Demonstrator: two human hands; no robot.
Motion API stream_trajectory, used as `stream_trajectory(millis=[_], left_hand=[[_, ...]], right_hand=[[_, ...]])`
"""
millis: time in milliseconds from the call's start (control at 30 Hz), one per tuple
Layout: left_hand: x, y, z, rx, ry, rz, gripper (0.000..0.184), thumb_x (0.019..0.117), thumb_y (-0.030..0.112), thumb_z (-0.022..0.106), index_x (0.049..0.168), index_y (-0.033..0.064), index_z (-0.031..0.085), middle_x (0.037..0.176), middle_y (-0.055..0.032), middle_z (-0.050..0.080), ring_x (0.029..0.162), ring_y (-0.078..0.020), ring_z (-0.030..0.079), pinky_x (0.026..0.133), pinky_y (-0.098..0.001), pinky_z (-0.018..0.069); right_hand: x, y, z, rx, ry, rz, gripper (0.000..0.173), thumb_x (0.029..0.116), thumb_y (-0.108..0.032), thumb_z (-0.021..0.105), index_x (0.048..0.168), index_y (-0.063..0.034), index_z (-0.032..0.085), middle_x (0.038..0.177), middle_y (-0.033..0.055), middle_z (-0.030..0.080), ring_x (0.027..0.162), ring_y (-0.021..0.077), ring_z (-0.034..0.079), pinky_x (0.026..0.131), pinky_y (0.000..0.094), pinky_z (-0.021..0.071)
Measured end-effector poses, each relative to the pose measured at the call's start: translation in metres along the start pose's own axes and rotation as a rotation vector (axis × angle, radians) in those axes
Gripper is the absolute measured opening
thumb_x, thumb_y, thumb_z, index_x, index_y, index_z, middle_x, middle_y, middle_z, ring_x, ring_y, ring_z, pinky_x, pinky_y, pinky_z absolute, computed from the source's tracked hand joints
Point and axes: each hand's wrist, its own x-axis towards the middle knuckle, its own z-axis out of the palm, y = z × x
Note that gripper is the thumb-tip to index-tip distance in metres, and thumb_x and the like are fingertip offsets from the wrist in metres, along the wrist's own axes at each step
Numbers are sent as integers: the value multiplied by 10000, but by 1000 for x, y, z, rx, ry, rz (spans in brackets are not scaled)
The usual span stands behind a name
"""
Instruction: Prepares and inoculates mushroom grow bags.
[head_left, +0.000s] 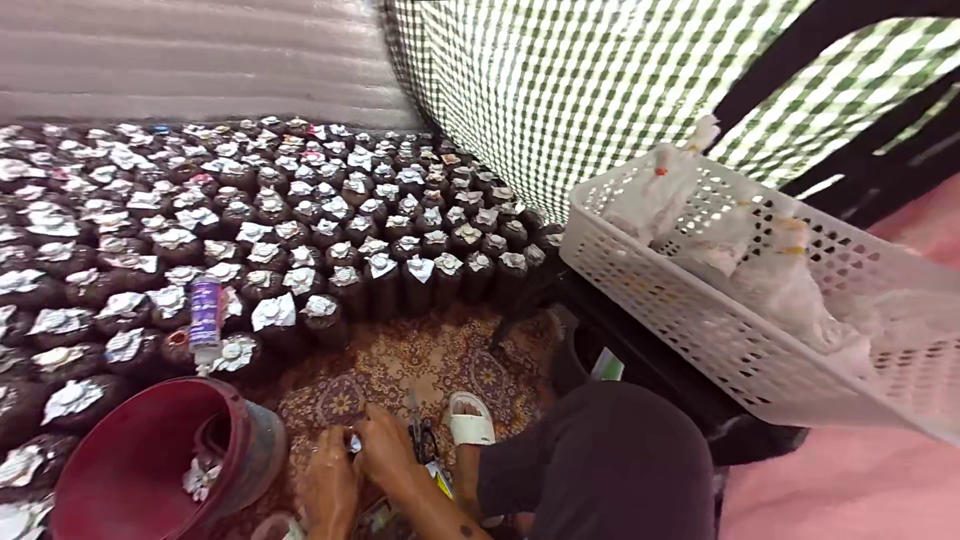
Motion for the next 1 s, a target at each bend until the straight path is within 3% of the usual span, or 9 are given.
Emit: stream_trajectory(millis=[133,267,400,533,667,767,867,933,1000], left_hand=[[1,2,3,46,-2,11,232,924,140,677,1134,99,766,1155,-142,717,1013,-353,710,780,-541,576],[3,1,11,43,81,38,190,896,96,685,1064,60,766,1095,-144,722,972,-339,718,742,-513,584],[5,3,11,-16,105,44,208,878,118,719,1057,16,745,1090,-173,713,969,-357,714,753,-520,584],[7,6,9,-41,6,-22,232,903,104,679,1124,46,720,1138,-150,697,1005,-336,703,798,-504,577],[6,11,11,-35,-30,-2,285,935,50,617,1204,58,711,1204,-162,680,1022,-352,697,812,-510,577],[4,10,10,-22,-32,32,276,939,77,625,1193,74,736,1200,-167,682,1015,-356,698,805,-519,577],[8,5,8,-46,-12,48,284,895,226,740,1136,76,757,1161,-168,698,998,-370,702,773,-553,574],[10,4,5,-69,-36,34,327,875,262,780,1137,69,754,1162,-178,694,995,-394,698,772,-580,571],[10,2,7,-61,-17,44,332,849,264,807,1113,70,756,1140,-172,701,964,-392,706,749,-585,574]], right_hand=[[0,4,0,-37,33,18,270,944,-103,600,1176,-44,725,1332,168,628,1178,327,646,984,497,539],[0,7,0,-6,56,34,270,975,-131,568,1180,-63,729,1270,145,659,1145,299,663,987,472,540],[2,13,3,10,44,24,355,952,-123,575,1278,-88,713,1375,164,596,1201,312,627,1015,466,526],[2,10,-3,-39,-26,55,346,955,-121,570,1271,-79,703,1409,175,564,1197,308,631,1012,452,530],[0,13,-4,-40,16,74,322,968,-120,555,1247,-67,707,1382,163,587,1189,301,639,1008,444,533],[-4,13,-8,42,5,101,337,990,-143,544,1285,-86,698,1356,157,610,1198,294,636,1030,457,520],[-40,9,-54,358,44,13,350,1019,-198,580,1330,-60,660,1271,122,680,1151,210,671,1028,390,533],[-94,4,-111,561,163,-189,355,1016,-186,616,1343,-51,641,1189,78,718,1068,156,707,933,343,600],[-157,7,-173,686,347,-406,298,1024,-122,600,1301,-27,661,1151,86,735,1019,202,731,862,396,645]])
